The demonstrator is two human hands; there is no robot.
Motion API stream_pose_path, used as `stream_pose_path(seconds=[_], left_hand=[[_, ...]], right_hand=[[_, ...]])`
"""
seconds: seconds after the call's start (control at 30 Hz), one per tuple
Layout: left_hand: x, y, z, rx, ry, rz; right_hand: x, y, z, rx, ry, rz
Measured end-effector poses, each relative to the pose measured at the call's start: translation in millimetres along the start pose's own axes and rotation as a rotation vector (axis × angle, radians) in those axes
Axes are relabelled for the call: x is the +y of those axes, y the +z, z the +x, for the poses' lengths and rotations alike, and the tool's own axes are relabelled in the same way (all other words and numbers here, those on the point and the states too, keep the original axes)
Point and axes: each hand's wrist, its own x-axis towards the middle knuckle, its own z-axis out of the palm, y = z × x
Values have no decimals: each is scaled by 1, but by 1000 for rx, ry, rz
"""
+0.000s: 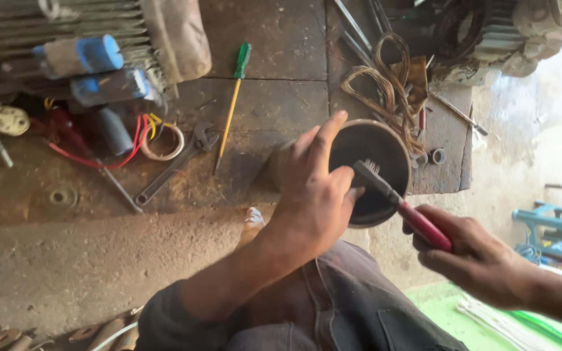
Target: The person removes coiled copper wire from a cylindrical container using pliers. They pull out sections of wire, cut them, and place them on the workbench. The person repeats this process, gradually emptying the container of wire.
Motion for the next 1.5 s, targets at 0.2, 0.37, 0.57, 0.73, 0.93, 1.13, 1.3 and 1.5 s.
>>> stream_pose_path(seconds=[0.2, 0.37, 0.57, 0.73, 0.93, 1.13, 1.3, 1.5], left_hand=[[0, 1, 2, -29, -23, -143], [-1, 1, 0, -8, -31, -184], [5, -10, 11, -28, -4, -243], [3, -9, 16, -14, 39, -161], [5, -11, 4, -33, 139, -57], [23, -7, 6, 27, 154, 151], [44, -3, 10, 53, 124, 310], [57, -1, 26, -43, -60, 174]], right_hand=[[7, -2, -3, 75, -146, -224], [47, 3, 1, 71, -202, -156], [97, 45, 68, 601, -593, -356], [80, 41, 106, 694, -959, -239], [40, 40, 51, 500, -544, -221], [47, 3, 19, 260, -754, -354], [65, -26, 31, -395, -381, 411], [71, -54, 45, -778, -316, 701]])
